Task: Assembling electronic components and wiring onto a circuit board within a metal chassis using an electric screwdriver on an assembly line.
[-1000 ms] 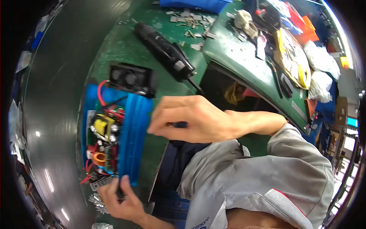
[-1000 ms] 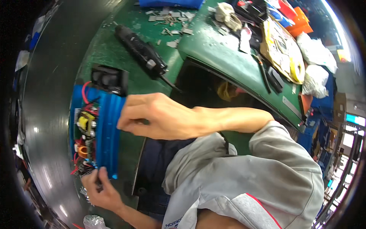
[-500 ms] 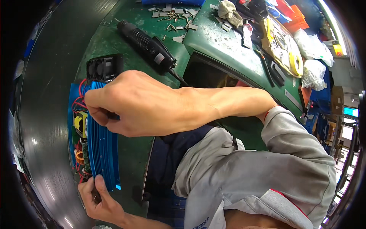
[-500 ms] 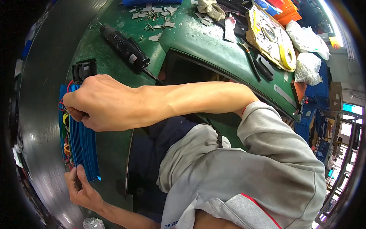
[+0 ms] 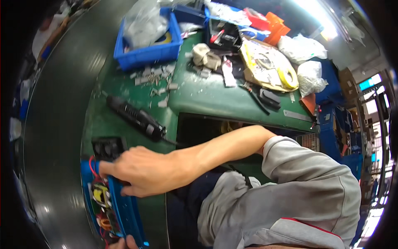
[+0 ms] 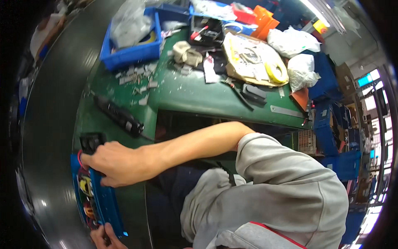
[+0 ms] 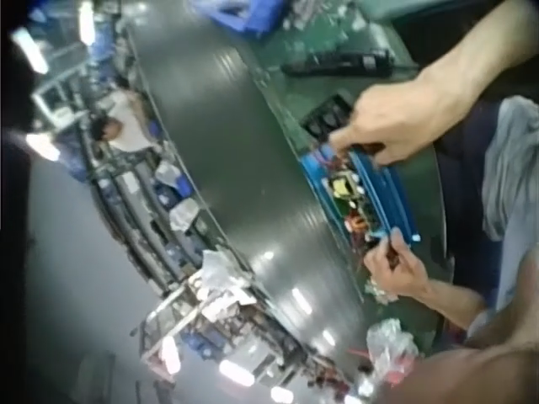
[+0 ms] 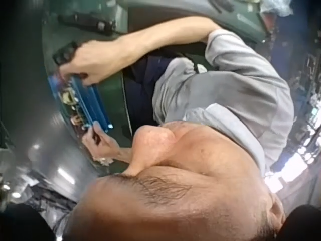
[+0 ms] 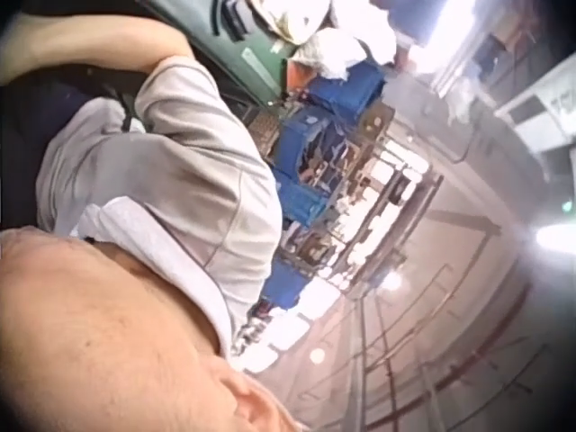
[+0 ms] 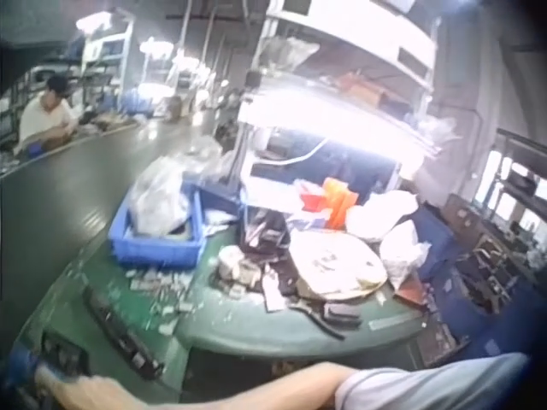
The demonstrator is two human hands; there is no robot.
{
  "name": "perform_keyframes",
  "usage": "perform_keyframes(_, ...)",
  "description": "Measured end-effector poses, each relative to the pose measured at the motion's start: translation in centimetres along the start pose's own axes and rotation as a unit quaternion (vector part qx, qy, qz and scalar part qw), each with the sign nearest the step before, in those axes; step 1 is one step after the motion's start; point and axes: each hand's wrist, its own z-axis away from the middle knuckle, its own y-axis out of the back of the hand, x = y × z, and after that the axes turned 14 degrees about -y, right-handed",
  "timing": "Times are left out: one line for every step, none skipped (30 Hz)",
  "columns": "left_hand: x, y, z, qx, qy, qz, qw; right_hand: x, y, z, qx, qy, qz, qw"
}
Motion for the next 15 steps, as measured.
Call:
perform_keyframes(0.4, -0.1, 0.1, -0.023, -0.005, -0.029, 0.999, 0.3, 0.2, 0.2, -0.022, -0.009, -0.007, 1.000)
perform_keyframes(0.4, -0.2, 0.3, -0.029, -0.005, -0.030, 0.999, 0.7, 0.4, 0.2, -0.033, -0.017, -0.006, 0.999)
perform_keyframes(0.5, -0.4, 0.5, -0.037, -0.005, -0.033, 0.999, 1.1, 0.4, 0.4, -0.025, -0.015, 0.004, 1.000)
perform_keyframes(0.8, -0.5, 0.4, -0.047, -0.002, -0.041, 0.998, 1.4, 0.3, 0.5, -0.024, -0.014, 0.023, 0.999)
perform_keyframes(1.0, -0.6, 0.3, -0.041, -0.007, -0.039, 0.998, 1.6, 0.2, 0.6, -0.023, -0.014, 0.042, 0.999)
perform_keyframes(1.2, -0.8, 0.3, -0.038, -0.012, -0.045, 0.998, 1.9, 0.2, 0.9, -0.033, -0.009, 0.051, 0.998)
perform_keyframes(1.3, -0.7, 0.4, -0.036, -0.015, -0.055, 0.998, 2.3, 0.7, 1.0, -0.032, -0.005, 0.053, 0.998)
perform_keyframes(1.6, -0.7, 0.6, -0.036, 0.010, -0.061, 0.997, 2.8, 1.6, 1.1, -0.035, 0.020, 0.016, 0.999)
perform_keyframes(1.6, -0.9, 0.5, -0.035, 0.009, -0.063, 0.997, 3.4, 2.6, 0.9, -0.040, 0.045, -0.022, 0.998)
perform_keyframes(1.7, -1.0, 0.5, -0.045, 0.005, -0.067, 0.997, 4.5, 4.0, 0.2, 0.032, 0.035, 0.020, 0.999)
perform_keyframes(1.9, -1.2, 0.5, -0.054, 0.000, -0.066, 0.996, 5.8, 6.3, -0.5, 0.102, 0.002, 0.044, 0.994)
perform_keyframes(2.2, -1.6, 0.7, -0.054, 0.018, -0.069, 0.996, 7.4, 8.4, -1.5, 0.148, -0.060, 0.027, 0.987)
perform_keyframes(2.4, -2.0, 0.7, -0.055, 0.019, -0.070, 0.996, 10.1, 10.5, -2.9, 0.218, -0.029, 0.103, 0.970)
perform_keyframes(2.4, -2.2, 0.7, -0.059, -0.002, -0.096, 0.994, 12.0, 12.2, -3.9, 0.230, -0.064, 0.127, 0.963)
perform_keyframes(2.4, -2.5, 0.7, -0.062, -0.024, -0.122, 0.990, 14.3, 13.3, -4.9, 0.233, -0.075, 0.169, 0.955)
